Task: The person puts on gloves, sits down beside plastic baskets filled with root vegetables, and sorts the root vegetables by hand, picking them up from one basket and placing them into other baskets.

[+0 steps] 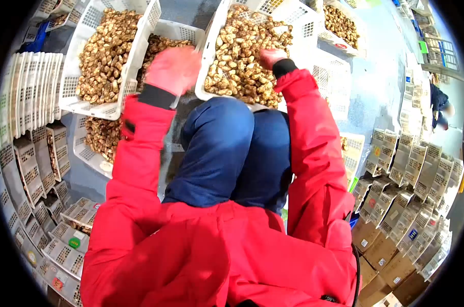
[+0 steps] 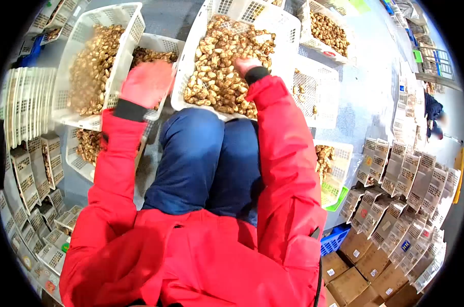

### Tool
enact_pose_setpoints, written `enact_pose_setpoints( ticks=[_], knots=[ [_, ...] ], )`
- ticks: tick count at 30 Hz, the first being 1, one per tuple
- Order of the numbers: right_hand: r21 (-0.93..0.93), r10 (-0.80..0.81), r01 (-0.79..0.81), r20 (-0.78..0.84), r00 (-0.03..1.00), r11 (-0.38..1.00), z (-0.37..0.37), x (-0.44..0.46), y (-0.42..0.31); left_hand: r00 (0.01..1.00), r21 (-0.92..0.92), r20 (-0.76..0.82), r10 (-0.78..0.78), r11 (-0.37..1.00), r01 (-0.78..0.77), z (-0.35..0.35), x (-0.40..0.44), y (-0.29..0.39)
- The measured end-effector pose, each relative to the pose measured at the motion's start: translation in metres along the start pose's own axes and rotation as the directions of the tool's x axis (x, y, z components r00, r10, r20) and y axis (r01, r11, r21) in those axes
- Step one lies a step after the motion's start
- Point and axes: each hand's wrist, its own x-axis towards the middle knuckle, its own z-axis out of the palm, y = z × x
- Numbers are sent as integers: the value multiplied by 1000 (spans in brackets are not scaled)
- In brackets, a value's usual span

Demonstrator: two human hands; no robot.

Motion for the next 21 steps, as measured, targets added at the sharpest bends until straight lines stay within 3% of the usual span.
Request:
enact_pose_setpoints(
  ticks=[1,2,3,4,5,6,7,8,9,11,12,14,16,17,18,19,20,21],
  knots=[
    [226,-12,9,15,1000,974,57,6,29,983,59,70,-173,984,169,1,26,-24],
    [419,107,-118,50,993,900,83,7,41,930,129,124,-345,935,330,5,50,-46],
    [592,224,-229,84,971,773,109,8,52,952,283,-156,-265,911,300,18,71,-72],
    [701,445,-430,178,878,568,116,0,44,907,433,-403,-119,849,304,25,89,-88],
    [746,593,-444,82,801,496,125,-4,38,900,573,-433,-43,758,312,17,104,-92],
    [726,600,-452,67,797,519,128,0,35,893,693,-449,37,645,322,6,119,-98],
    [702,607,-462,54,793,541,130,4,35,895,708,-445,-15,606,362,-14,141,-96],
    [679,617,-476,43,786,559,126,5,30,897,730,-441,37,596,335,-23,151,-103],
    [680,673,-506,25,739,531,123,5,21,946,791,-324,-20,543,283,-35,156,-107],
    [849,577,-328,33,816,414,138,20,32,939,771,-329,-103,545,330,-29,150,-113],
    [892,521,-257,29,853,372,131,22,29,893,691,-432,-128,588,420,-18,151,-118],
    [934,510,-101,-95,855,343,145,30,24,899,649,-404,-169,639,412,-26,156,-115],
    [985,466,-38,-46,884,169,160,38,26,880,582,-419,-222,678,448,-20,150,-111],
    [974,396,-72,-19,918,214,171,52,35,971,856,-131,-202,472,214,-55,159,-114],
    [959,326,-113,23,945,261,183,60,43,966,933,63,-250,359,32,-69,164,-119],
    [923,325,-138,15,946,359,128,30,25,916,953,248,-316,251,-172,-78,170,-122],
    [888,358,-206,51,932,411,117,27,21,878,936,349,-329,167,-309,-75,167,-120],
    [921,292,-185,82,953,343,124,28,25,846,902,425,-321,76,-425,-71,168,-123]
  ],
)
